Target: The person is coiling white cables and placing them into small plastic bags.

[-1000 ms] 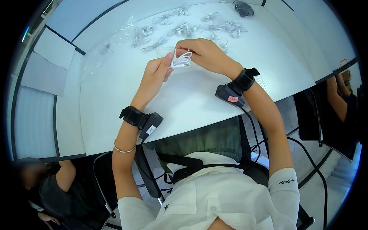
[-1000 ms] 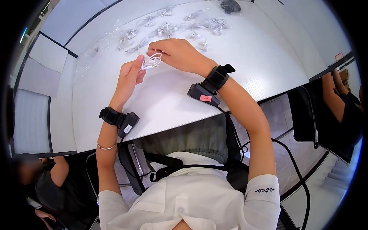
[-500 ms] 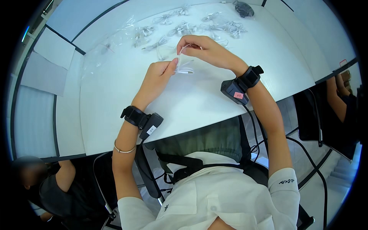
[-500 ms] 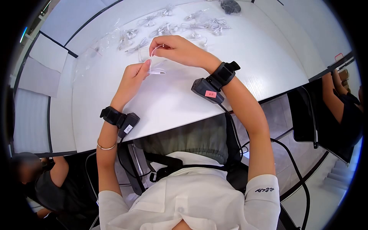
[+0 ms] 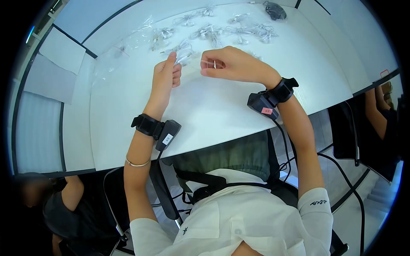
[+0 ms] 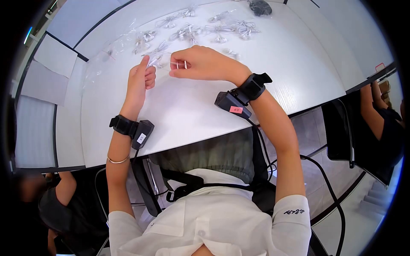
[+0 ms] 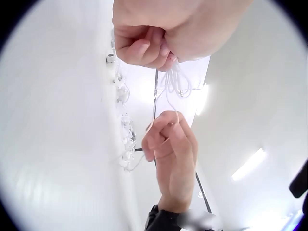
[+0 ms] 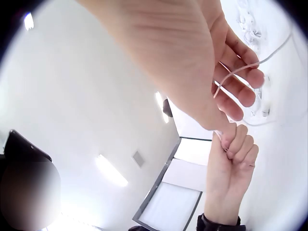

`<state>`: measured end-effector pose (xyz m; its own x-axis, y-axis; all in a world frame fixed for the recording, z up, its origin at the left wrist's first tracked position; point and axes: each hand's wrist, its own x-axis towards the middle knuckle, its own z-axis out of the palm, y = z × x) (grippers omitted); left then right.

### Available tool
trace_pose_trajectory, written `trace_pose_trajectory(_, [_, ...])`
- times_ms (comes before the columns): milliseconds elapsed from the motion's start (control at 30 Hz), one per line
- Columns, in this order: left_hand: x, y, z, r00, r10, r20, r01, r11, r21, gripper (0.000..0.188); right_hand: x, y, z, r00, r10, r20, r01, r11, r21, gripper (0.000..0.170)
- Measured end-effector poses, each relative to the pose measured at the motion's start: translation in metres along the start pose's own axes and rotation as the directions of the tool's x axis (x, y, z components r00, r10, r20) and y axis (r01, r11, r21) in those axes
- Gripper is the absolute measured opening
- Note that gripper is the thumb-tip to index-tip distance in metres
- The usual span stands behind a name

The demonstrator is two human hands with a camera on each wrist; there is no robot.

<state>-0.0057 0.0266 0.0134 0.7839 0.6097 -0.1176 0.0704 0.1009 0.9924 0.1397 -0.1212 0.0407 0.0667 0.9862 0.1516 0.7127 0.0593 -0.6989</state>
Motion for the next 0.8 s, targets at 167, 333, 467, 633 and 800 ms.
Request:
trace_pose_trajectory(167, [-0.004, 0.001, 0.006, 0.997, 0.054, 0.052, -0.053, 0.998, -0.015, 0.045, 0.006, 0.012, 0.015, 0.966, -0.111, -0.232, 0.094, 0.992, -0.086, 0.029])
trace_pose_trajectory(333, [-0.011, -0.002, 0.012, 0.954, 0.3, 0.011, -0.295, 0.928, 0.229, 0.044, 0.007, 0.013, 0.018, 0.984, -0.113, -0.141, 0.136, 0.976, 0.169, 0.031])
trace_pose_trajectory(467, [-0.013, 0.003, 0.01, 0.967, 0.251, 0.047, -0.253, 0.967, 0.033, 0.044, 0.016, 0.015, 0.027, 0.988, -0.135, -0.068, 0.149, 0.797, 0.585, 0.031])
trace_pose_trajectory(633, [-0.013, 0.007, 0.012, 0.982, 0.185, 0.038, -0.182, 0.981, -0.065, 0.047, 0.015, -0.001, 0.031, 0.992, 0.084, -0.097, 0.003, 0.74, 0.672, 0.026])
trace_pose_trajectory(800, [-0.014, 0.009, 0.016, 0.986, 0.169, 0.017, -0.167, 0.982, -0.091, 0.047, 0.017, -0.007, 0.037, 0.963, 0.031, -0.267, 0.128, 0.82, 0.557, 0.023])
